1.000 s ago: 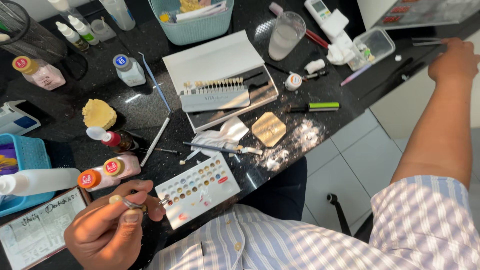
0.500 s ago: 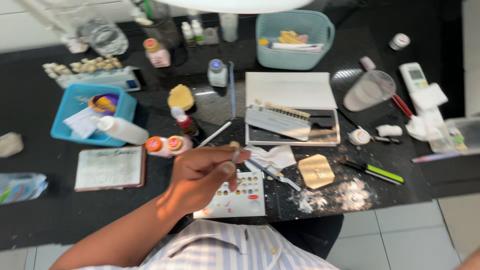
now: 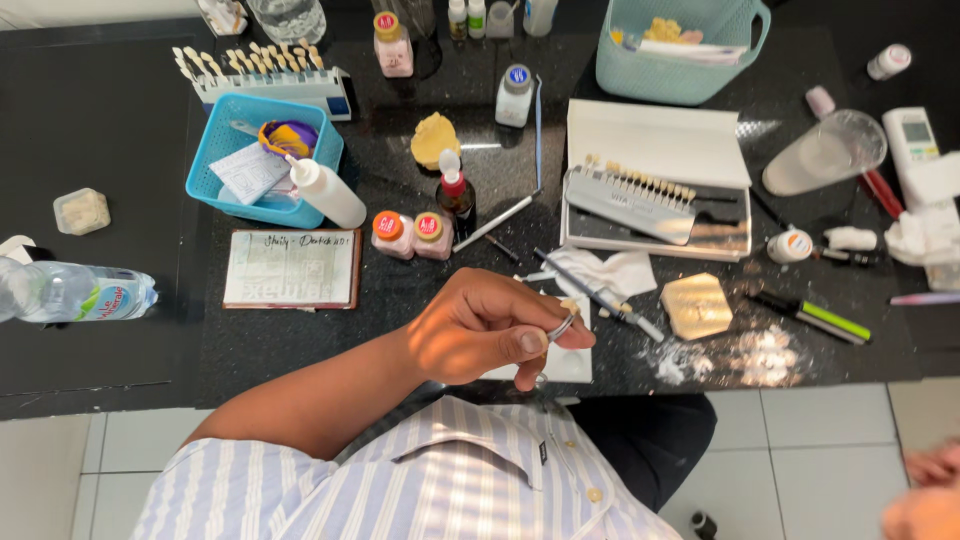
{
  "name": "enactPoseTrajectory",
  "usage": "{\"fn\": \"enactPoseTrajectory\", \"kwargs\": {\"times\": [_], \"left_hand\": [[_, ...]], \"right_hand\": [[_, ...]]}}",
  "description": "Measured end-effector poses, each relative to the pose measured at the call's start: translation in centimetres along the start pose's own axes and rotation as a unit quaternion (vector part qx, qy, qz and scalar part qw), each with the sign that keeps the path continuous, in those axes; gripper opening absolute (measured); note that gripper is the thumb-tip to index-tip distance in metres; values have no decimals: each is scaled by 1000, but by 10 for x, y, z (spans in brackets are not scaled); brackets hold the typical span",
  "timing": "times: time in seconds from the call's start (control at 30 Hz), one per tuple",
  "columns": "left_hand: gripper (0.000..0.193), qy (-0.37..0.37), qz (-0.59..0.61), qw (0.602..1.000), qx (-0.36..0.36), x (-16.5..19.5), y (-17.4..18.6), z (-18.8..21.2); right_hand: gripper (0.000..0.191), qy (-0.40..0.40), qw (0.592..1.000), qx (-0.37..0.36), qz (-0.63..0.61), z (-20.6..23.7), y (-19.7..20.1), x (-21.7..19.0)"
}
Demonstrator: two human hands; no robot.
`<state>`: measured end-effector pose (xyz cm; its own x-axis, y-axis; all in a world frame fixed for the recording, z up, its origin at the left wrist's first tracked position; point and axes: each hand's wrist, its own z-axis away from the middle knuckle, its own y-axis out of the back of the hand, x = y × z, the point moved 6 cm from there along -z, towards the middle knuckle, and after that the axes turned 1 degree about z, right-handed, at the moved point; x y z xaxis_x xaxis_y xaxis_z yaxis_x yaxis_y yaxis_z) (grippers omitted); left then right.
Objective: The person holds a small tooth-shaped object with tweezers and applies material using a fine brush. They repeatedly dip the brush into a color palette, apply to the object, and use a pen-like tool to mark or adjust the surface. The person also uses a sponge to wipe the work area.
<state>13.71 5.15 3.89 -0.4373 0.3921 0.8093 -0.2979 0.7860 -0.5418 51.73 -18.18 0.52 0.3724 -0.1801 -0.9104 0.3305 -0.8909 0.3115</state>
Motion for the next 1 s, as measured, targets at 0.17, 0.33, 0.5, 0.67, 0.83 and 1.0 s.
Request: {"fn": "enactPoseTrajectory", "kwargs": {"times": [0.17,0.33,0.5,0.67,0.83,1.0], "left_hand": [[21,-23,-46,999,5,7,1,20],[19,-50,-83,995,26,16,10,41],[16,-88,17,994,-66,26,17,63],[16,-80,92,990,-75,33,23,72],[17,-119,-24,991,-47,43,30,70],[16,-141,-85,985,-46,49,31,74]], "right_hand": [[36,2,961,-181,-208,73,-56,-57],[31,92,887,-330,-308,112,-114,-133],[36,105,908,-370,-164,144,-146,-183],[35,122,914,-378,-87,160,-161,-205],[34,156,915,-354,-114,162,-165,-205],[28,227,891,-394,-15,165,-174,-207]]}}
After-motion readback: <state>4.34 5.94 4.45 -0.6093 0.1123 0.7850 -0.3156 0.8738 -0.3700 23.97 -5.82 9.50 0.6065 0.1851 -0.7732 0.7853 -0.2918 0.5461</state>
